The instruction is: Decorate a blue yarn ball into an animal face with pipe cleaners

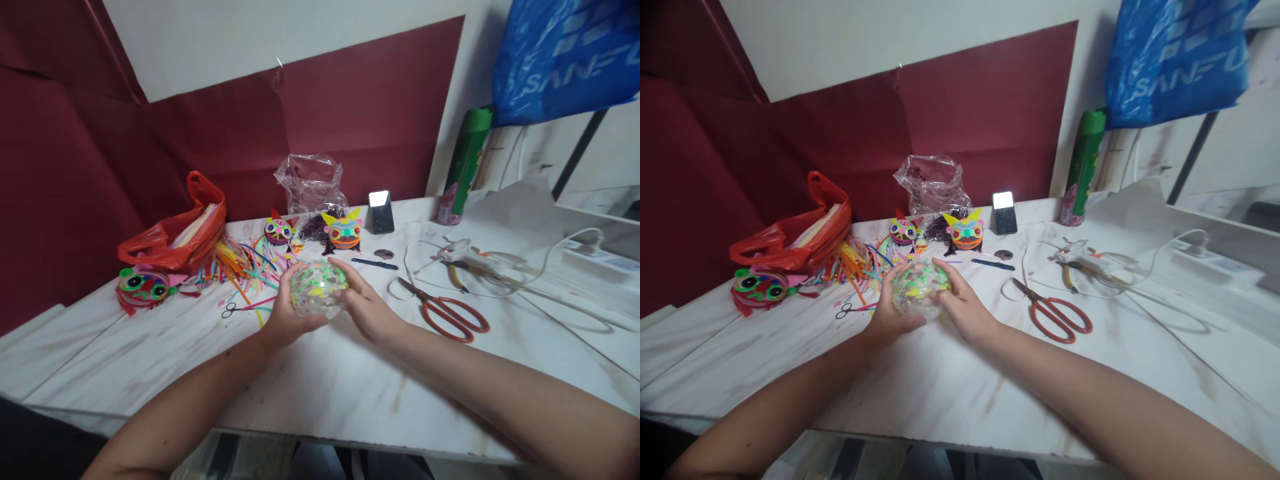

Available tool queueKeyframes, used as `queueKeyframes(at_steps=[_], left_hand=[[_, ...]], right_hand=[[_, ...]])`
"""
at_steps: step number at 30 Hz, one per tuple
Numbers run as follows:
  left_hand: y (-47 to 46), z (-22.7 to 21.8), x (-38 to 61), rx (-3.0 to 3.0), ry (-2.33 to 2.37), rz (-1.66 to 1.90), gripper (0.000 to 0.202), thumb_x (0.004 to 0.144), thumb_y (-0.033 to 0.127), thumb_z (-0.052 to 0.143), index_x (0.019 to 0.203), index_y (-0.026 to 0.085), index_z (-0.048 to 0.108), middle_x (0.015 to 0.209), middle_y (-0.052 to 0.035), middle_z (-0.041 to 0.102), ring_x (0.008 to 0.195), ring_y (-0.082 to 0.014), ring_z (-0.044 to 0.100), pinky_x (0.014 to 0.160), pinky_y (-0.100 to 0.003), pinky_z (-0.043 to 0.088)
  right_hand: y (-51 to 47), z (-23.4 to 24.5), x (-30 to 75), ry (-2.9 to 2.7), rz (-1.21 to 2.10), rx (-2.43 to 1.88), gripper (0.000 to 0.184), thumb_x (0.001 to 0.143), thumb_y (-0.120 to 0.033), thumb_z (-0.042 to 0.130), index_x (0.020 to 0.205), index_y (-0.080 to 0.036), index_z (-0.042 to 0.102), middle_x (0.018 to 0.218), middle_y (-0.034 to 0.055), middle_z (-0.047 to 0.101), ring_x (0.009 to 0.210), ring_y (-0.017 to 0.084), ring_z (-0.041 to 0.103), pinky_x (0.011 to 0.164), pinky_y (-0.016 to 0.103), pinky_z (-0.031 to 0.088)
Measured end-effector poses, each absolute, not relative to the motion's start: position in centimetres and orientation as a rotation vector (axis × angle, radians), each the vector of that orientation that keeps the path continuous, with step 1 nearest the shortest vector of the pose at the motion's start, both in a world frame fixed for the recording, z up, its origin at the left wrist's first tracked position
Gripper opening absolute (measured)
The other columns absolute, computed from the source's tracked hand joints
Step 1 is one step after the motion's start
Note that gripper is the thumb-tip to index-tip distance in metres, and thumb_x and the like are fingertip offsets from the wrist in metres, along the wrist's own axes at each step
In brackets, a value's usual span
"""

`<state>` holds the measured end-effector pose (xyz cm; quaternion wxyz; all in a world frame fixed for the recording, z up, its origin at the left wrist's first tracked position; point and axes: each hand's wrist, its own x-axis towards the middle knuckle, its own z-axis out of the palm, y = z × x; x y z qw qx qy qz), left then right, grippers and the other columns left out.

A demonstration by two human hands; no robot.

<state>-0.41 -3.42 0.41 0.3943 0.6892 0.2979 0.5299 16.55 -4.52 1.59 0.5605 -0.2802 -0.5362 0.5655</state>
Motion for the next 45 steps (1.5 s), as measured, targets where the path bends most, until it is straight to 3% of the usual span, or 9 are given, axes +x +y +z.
queueKeyframes(at_steps=[14,22,32,38,45], left_hand=[[-3.8,0.3,-0.1,1.778,0.774,1.409,0.105,0.048,0.045,0.087,0.134,0.024,0.031,0.134,-0.0165,0.049,0.123,-0.0345,0.051,0.1,-0.048,0.045],[-3.8,0.7,0.0,1.698,0.81,1.404,0.107,0.045,0.044,0.088,0.134,0.025,0.032,0.138,-0.015,0.046,0.126,-0.0349,0.048,0.103,-0.048,0.043],[-3.6,0.1,0.0,1.691,0.733,1.397,0.104,0.05,0.043,0.087,0.134,0.023,0.03,0.141,-0.017,0.042,0.128,-0.035,0.046,0.104,-0.049,0.042],[-3.5,-0.9,0.1,1.863,0.874,1.423,0.103,0.052,0.042,0.086,0.136,0.022,0.03,0.14,-0.0173,0.04,0.129,-0.0363,0.043,0.107,-0.053,0.037],[-3.1,-1.7,0.2,2.188,0.975,1.544,0.098,0.055,0.049,0.083,0.136,0.022,0.034,0.142,-0.0162,0.037,0.134,-0.0361,0.036,0.112,-0.055,0.03]], right_hand=[[-4.6,1.3,16.3,-1.169,1.334,-0.642,0.059,0.068,-0.021,0.059,0.126,-0.028,0.052,0.129,0.003,0.06,0.114,0.026,0.058,0.099,0.043,0.045],[-4.2,0.9,16.9,-1.331,1.262,-0.598,0.068,0.07,-0.029,0.072,0.134,-0.029,0.048,0.138,0.0041,0.053,0.125,0.026,0.05,0.104,0.043,0.041],[-3.9,0.5,17.1,-1.364,1.207,-0.641,0.065,0.072,-0.035,0.071,0.132,-0.027,0.047,0.135,0.0063,0.054,0.123,0.027,0.052,0.104,0.044,0.041],[-4.2,0.8,16.7,-1.312,1.2,-0.721,0.066,0.063,-0.026,0.071,0.124,-0.027,0.048,0.125,0.0052,0.058,0.116,0.027,0.054,0.098,0.043,0.045],[-4.6,0.9,16.6,-1.225,1.285,-0.734,0.063,0.064,-0.022,0.062,0.125,-0.029,0.047,0.126,0.0036,0.055,0.116,0.026,0.052,0.1,0.044,0.042]])
